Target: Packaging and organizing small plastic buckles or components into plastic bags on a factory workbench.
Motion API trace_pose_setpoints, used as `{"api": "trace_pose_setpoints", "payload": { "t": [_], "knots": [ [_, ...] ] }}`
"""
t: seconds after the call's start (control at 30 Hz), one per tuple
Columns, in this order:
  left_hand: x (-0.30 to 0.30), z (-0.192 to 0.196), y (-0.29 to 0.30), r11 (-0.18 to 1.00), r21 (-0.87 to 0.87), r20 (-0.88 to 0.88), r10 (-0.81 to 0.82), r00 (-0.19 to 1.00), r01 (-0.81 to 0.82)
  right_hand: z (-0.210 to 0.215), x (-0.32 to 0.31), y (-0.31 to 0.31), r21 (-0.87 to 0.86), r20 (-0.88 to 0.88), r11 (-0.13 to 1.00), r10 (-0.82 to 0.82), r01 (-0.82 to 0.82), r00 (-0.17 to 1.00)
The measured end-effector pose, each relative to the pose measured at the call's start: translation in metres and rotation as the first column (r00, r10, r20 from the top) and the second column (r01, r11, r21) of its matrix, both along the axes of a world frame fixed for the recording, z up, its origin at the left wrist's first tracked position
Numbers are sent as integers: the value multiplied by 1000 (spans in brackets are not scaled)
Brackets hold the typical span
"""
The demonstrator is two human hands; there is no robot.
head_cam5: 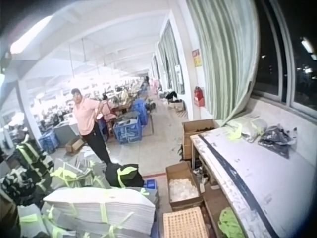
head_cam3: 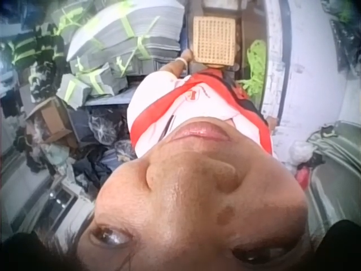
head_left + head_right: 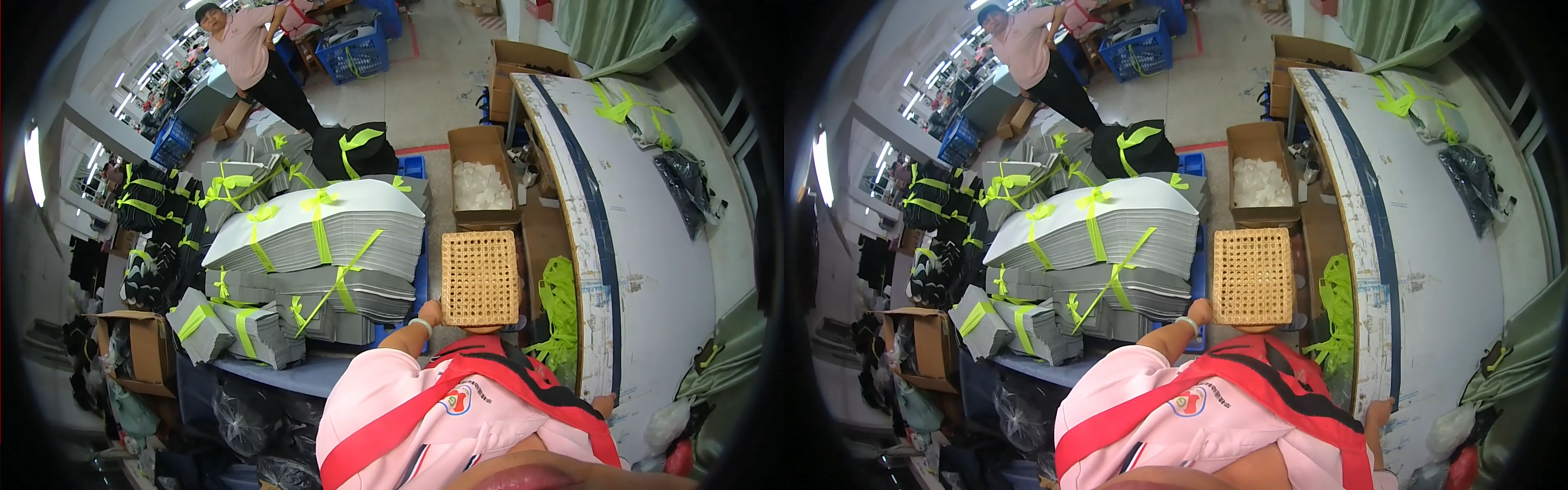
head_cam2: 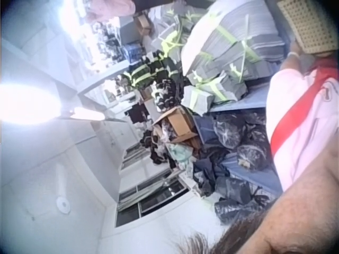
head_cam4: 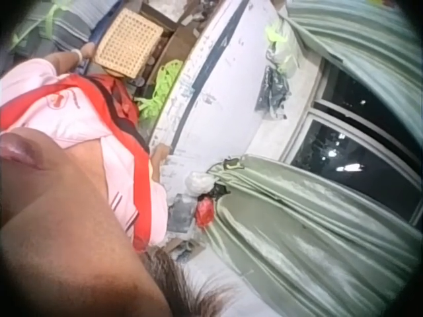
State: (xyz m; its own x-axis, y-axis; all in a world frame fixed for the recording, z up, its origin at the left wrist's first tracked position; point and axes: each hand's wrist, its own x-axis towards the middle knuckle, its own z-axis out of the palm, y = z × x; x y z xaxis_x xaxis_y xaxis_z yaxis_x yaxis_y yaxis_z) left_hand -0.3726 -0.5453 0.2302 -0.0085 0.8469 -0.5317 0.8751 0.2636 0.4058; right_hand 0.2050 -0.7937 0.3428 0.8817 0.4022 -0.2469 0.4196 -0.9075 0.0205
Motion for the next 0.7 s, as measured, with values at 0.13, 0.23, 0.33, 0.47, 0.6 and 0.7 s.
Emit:
{"api": "trace_pose_setpoints", "payload": {
  "t": [0.13, 0.23, 0.33, 0.47, 0.6, 0.7],
  "knots": [
    [2, -3, 1, 997, -51, -40, 55, 998, -57, -2, 4, -3, 2, -4, 1000, 9, -9, 1000],
    [-4, -15, 1, 1000, -23, -51, 19, 998, -20, 6, -6, 5, 0, -9, 1000, -3, 3, 1000],
    [-2, -14, 1, 998, -42, -45, 38, 998, -40, 9, -6, 4, -23, -4, 1000, -6, 6, 1000],
    [-3, -15, 1, 998, -37, -16, 46, 999, -47, 8, -5, 4, -30, -7, 1000, 2, -2, 1000],
    [-3, -16, -2, 999, -22, -23, 44, 999, -45, 7, -3, 5, -34, -6, 999, 8, -8, 1000],
    [-2, -11, -1, 998, -37, -49, 41, 998, -43, 3, -1, 4, -33, -8, 999, 6, -6, 1000]
  ]
}}
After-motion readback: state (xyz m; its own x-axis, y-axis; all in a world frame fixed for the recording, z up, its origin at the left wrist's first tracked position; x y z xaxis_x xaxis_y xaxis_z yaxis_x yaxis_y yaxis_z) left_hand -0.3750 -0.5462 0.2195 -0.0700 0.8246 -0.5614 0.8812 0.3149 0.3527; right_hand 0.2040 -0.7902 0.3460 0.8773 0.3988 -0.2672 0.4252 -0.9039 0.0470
